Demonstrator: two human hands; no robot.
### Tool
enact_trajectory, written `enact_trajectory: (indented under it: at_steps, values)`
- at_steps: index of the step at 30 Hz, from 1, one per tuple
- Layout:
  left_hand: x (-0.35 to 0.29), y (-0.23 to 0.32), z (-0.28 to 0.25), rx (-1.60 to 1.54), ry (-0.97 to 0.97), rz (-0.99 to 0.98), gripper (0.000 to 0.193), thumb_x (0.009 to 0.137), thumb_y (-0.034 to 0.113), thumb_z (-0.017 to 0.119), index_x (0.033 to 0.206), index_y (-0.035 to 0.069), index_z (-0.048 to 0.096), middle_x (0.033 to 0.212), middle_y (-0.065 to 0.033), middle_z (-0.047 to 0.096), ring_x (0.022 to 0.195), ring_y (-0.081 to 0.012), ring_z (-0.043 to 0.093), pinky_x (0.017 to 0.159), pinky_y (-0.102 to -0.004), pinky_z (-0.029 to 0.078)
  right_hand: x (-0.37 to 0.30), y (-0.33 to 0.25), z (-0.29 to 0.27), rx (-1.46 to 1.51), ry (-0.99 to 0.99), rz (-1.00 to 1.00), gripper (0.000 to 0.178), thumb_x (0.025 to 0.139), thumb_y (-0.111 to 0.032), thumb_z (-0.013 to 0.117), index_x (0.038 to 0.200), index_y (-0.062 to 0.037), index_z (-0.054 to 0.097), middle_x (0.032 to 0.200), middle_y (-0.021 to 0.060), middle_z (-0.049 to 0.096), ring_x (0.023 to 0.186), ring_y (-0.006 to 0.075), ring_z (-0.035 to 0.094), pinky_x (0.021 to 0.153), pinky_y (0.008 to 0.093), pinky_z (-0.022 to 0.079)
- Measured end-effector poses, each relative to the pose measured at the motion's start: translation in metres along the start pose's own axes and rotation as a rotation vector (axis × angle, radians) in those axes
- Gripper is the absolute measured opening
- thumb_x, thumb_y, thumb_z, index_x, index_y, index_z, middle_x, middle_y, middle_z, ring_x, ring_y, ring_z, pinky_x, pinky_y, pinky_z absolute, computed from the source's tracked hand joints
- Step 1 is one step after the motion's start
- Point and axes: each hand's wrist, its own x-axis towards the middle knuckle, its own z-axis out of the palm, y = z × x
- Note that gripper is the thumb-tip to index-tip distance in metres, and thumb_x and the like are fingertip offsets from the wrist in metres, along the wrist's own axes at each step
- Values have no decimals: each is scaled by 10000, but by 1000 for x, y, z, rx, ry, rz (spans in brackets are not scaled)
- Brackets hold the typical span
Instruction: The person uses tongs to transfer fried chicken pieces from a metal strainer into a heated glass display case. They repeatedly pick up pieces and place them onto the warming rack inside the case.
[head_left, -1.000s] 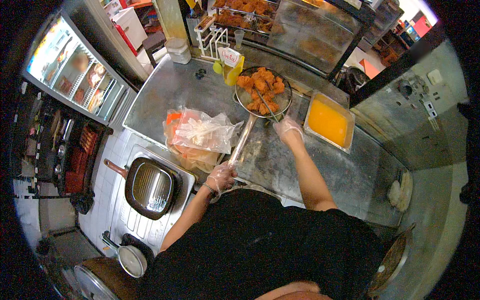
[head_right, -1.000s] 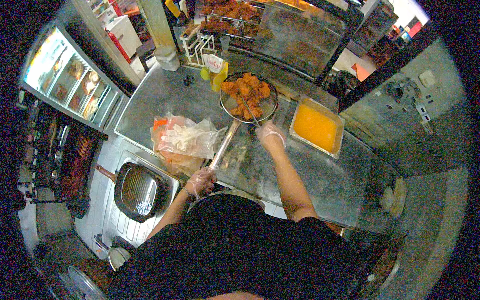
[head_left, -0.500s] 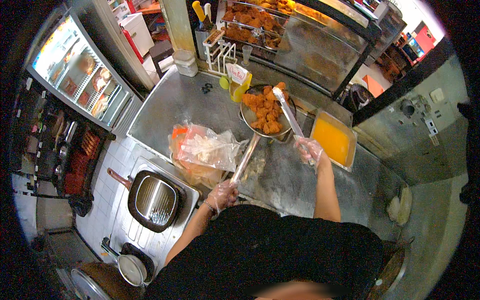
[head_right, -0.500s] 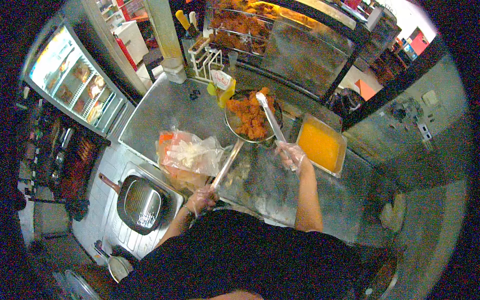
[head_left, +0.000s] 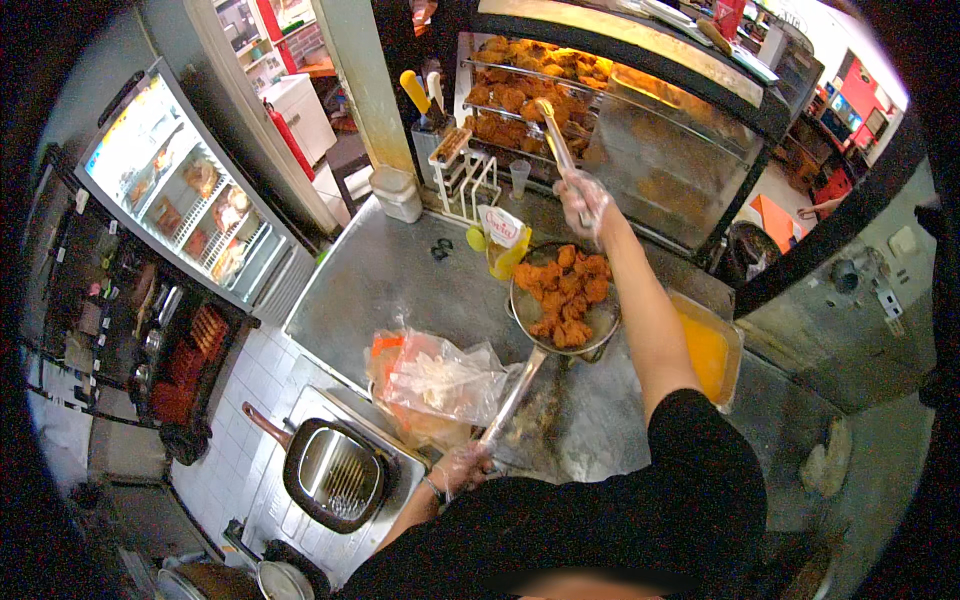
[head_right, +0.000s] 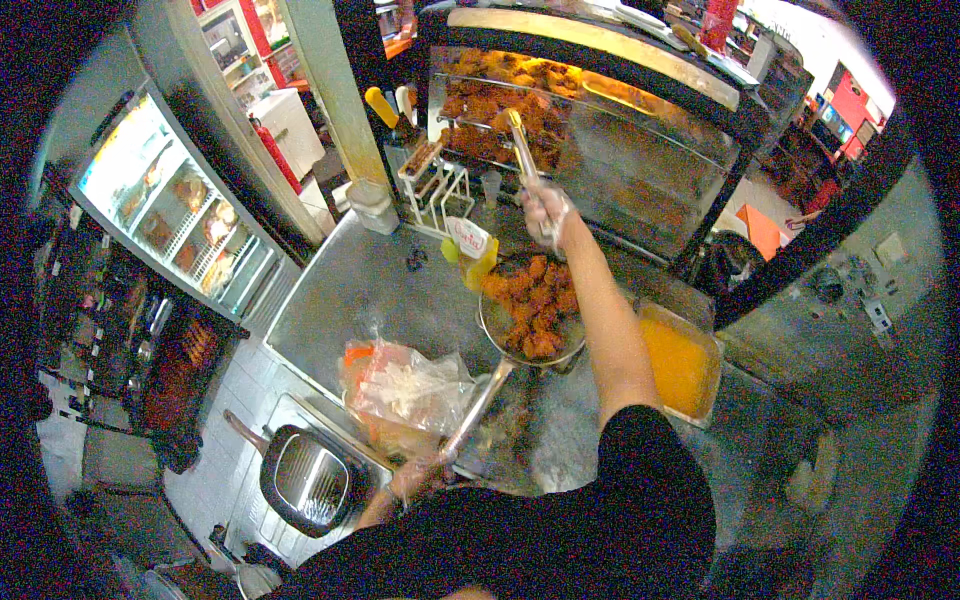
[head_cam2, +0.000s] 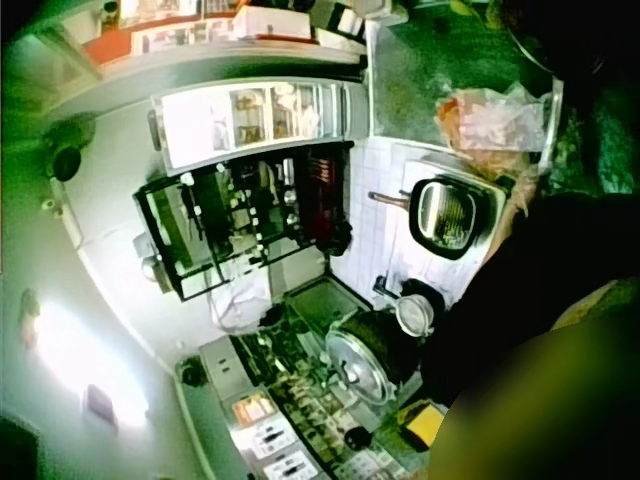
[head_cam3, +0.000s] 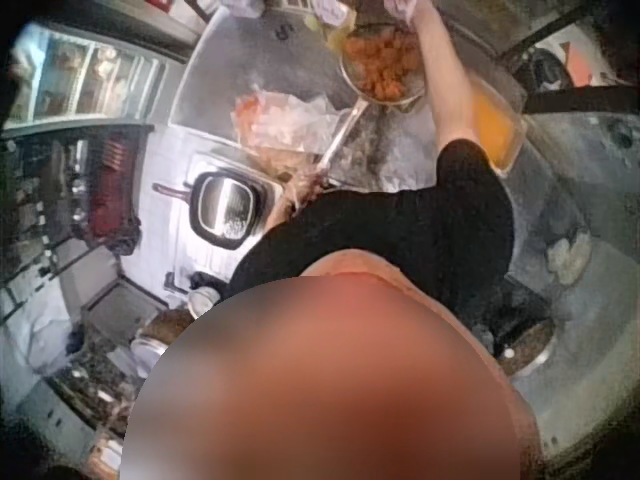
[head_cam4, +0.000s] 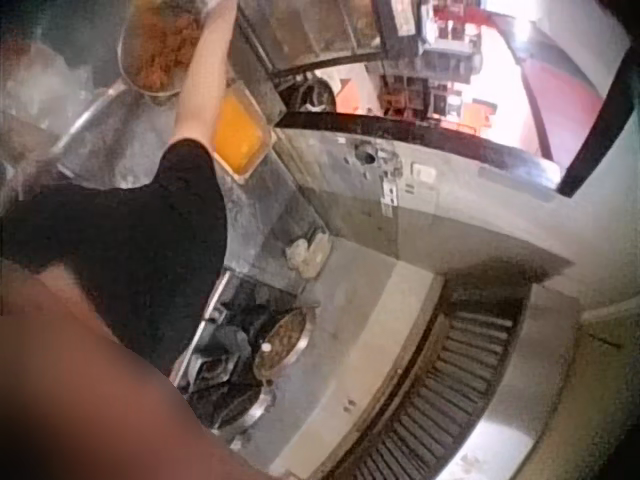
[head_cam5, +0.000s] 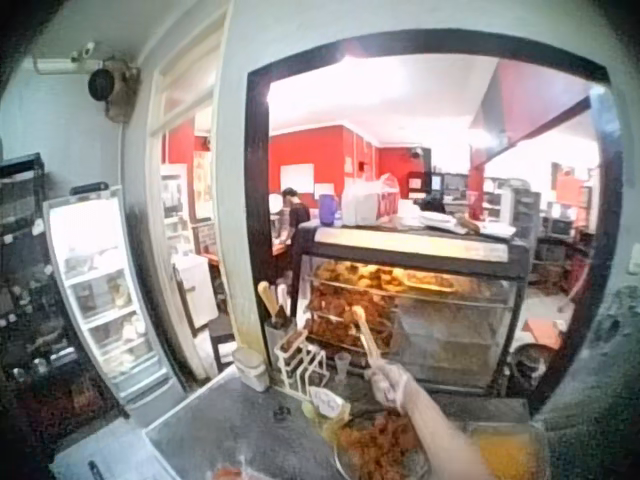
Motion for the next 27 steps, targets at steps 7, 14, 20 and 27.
enact_trajectory:
  at_steps: [7,14,20,27]
  values:
    - [7,-5,-1,-259,13,-47,358,983,446,555,1176,144,561,810,25,600,567,-77,536,465,-232,416,133,-67,23,72,-35,-75,360,899,-426,687,918,-84,576,554,-49,504,383,32,409,324,219,305]
    - [9,-15,-10,181,17,93,425,1002,477,492,1214,114,553,806,11,608,579,-84,541,500,-227,444,65,-9,35,147,-134,-244,415,983,-453,552,997,-38,568,546,-81,479,385,5,402,335,193,277]
    - [14,-27,-4,141,21,257,413,1008,484,475,871,100,540,650,-1,513,489,-109,473,432,-270,392,-123,77,-23,63,17,10,472,944,-513,577,1041,-53,621,556,-75,503,382,14,410,341,192,298]
    - [8,-22,12,-123,-93,111,249,998,361,551,1058,127,493,743,14,522,496,-89,463,409,-240,384,-293,176,-88,-937,724,92,456,914,-545,589,901,-90,623,492,0,457,372,123,422,381,279,345]
